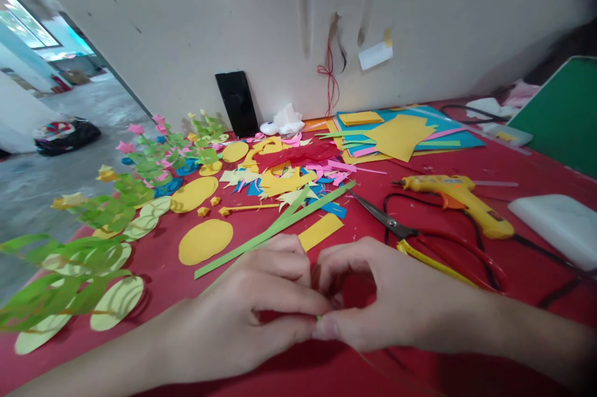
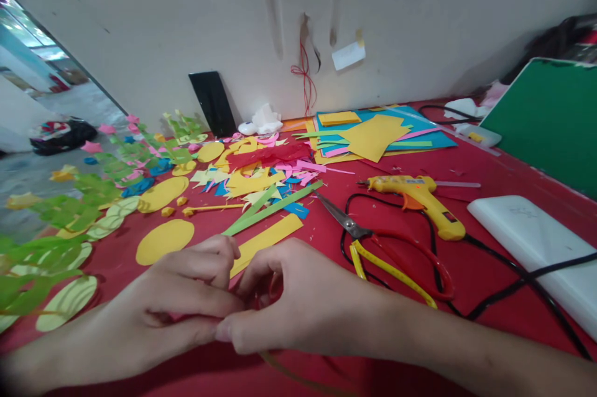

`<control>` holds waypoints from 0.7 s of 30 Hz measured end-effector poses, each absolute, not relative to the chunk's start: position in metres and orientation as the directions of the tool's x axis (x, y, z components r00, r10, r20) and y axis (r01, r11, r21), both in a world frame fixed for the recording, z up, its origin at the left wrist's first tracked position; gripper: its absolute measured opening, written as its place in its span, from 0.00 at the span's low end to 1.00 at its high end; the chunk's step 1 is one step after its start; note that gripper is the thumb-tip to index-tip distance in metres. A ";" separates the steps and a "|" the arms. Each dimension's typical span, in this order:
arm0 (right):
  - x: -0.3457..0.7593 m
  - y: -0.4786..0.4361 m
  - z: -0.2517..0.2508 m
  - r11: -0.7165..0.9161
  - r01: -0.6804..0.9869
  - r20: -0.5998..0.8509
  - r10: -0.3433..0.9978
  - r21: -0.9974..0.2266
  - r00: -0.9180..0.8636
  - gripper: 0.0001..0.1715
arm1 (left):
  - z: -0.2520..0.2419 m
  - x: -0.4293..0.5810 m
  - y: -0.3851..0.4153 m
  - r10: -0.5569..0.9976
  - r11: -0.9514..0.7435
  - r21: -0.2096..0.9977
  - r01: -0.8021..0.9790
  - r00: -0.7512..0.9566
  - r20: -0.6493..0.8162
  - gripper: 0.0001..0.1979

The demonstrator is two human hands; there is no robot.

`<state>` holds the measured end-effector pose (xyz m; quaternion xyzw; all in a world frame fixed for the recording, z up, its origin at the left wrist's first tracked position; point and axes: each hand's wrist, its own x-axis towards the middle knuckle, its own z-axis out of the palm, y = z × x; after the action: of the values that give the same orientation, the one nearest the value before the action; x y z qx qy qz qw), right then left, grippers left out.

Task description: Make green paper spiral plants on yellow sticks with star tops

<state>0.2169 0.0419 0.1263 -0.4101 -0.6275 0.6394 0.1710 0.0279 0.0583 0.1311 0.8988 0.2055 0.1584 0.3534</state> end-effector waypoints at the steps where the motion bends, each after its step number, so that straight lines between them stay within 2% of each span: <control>1: 0.217 0.042 0.126 -0.156 0.298 -0.311 0.739 -0.942 -0.598 0.09 | 0.130 0.028 0.058 0.509 -0.662 0.705 0.255 0.844 0.172 0.07; 4: 0.216 0.043 0.128 -0.147 0.297 -0.301 0.757 -0.943 -0.580 0.12 | 0.126 0.027 0.058 0.603 -0.641 0.720 0.267 0.755 0.256 0.07; 11: 0.211 0.042 0.129 -0.158 0.324 -0.320 0.773 -0.933 -0.547 0.10 | 0.122 0.029 0.057 0.649 -0.618 0.732 0.287 0.712 0.268 0.08; 14: 0.211 0.041 0.127 -0.162 0.297 -0.307 0.779 -0.941 -0.546 0.10 | 0.124 0.029 0.058 0.606 -0.646 0.707 0.287 0.756 0.247 0.06; 18: 0.215 0.040 0.127 -0.156 0.307 -0.319 0.728 -0.939 -0.607 0.11 | 0.131 0.028 0.058 0.464 -0.669 0.702 0.242 0.874 0.141 0.06; 21: 0.217 0.041 0.128 -0.138 0.323 -0.325 0.690 -0.936 -0.647 0.12 | 0.131 0.027 0.057 0.431 -0.683 0.700 0.210 0.889 0.153 0.07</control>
<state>0.2175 0.0415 0.1277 -0.3951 -0.6407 0.6426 0.1426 0.0274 0.0566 0.1311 0.9041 0.1774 0.1546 0.3567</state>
